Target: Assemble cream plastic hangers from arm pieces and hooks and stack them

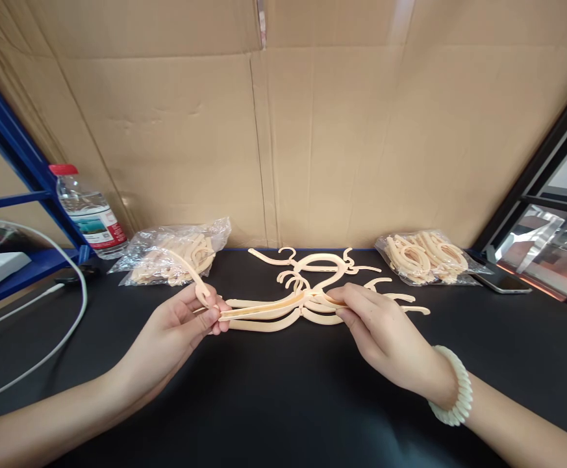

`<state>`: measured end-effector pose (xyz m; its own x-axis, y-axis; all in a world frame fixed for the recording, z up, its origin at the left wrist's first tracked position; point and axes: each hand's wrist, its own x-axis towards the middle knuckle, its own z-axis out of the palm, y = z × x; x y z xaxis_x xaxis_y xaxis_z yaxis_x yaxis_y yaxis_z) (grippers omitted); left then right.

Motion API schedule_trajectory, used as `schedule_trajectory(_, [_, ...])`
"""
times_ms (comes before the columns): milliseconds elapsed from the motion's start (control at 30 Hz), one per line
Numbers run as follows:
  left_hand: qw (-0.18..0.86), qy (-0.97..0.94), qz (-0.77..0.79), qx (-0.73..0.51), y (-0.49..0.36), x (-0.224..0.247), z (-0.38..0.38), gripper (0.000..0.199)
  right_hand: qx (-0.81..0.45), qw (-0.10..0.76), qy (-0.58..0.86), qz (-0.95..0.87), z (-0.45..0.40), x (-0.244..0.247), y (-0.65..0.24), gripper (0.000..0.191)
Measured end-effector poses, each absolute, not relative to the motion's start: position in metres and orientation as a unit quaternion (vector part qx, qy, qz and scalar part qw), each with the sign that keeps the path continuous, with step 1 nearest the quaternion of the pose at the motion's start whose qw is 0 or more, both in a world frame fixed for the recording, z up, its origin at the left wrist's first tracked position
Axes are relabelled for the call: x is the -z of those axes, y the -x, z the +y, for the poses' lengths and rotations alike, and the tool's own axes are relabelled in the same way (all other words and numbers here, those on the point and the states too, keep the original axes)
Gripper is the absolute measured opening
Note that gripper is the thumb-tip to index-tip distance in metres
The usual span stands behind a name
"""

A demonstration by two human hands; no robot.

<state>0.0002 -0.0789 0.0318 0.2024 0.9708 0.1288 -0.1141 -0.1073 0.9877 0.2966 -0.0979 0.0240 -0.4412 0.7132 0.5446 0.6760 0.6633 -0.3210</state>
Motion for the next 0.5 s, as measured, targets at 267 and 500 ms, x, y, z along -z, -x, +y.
schedule_trajectory(267, [0.57,-0.541,0.384,-0.484,-0.0013,-0.0348,-0.081,0.015,-0.04,0.349,0.421,-0.836,-0.0945,-0.025,-0.3001,0.011])
schedule_trajectory(500, [0.559,-0.571,0.377,-0.469,-0.0002,-0.0305,-0.0764,0.014,-0.035,0.343,0.425,-0.837,-0.0959,-0.0247,-0.3022,0.012])
